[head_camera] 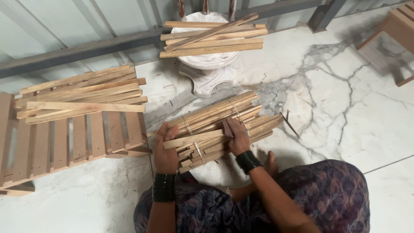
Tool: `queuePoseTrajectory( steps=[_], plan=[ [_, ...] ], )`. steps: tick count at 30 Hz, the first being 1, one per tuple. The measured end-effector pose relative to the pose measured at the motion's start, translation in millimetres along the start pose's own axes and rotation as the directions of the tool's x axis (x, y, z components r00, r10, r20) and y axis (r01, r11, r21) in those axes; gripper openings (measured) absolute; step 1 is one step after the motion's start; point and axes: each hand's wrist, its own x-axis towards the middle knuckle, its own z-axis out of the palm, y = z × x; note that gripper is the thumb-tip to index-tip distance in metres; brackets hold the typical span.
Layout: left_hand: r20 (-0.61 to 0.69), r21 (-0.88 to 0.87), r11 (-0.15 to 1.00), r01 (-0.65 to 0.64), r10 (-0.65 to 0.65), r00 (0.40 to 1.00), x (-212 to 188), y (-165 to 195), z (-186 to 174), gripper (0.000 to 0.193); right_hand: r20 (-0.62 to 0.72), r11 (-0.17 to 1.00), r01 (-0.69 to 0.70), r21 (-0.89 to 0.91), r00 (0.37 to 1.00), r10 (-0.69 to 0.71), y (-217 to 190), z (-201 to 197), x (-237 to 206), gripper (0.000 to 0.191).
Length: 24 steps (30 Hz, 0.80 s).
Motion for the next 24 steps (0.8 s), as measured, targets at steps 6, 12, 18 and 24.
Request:
queuePoseTrajectory(
  steps=[6,12,18,24],
  plan=[
    [-0.077,-0.328,0.928,0.174,-0.21,0.975,-5,6,-5,0.051,0.095,0.915,0.353,0.194,0.922,-0.376,-106,42,-14,0.053],
    [-0.11,-0.504,0.827,0.249,-0.348,0.931,-3,0,-13,0.055,0.417,0.992,-0.018,-0.126,0.906,0.069,-69,9,2,0.042],
    [-0.164,0.364,0.931,-0.009,0.073,0.984,-9,-10,-10,0.045,0.181,1.0,-0.006,0.0,0.983,0.006,11,-17,5,0.069],
    [-0.498,-0.187,0.981,0.054,-0.142,0.855,-3,-1,-18,0.022,0.086,0.996,-0.08,-0.037,0.993,0.083,-31,14,-2,0.065]
  ],
)
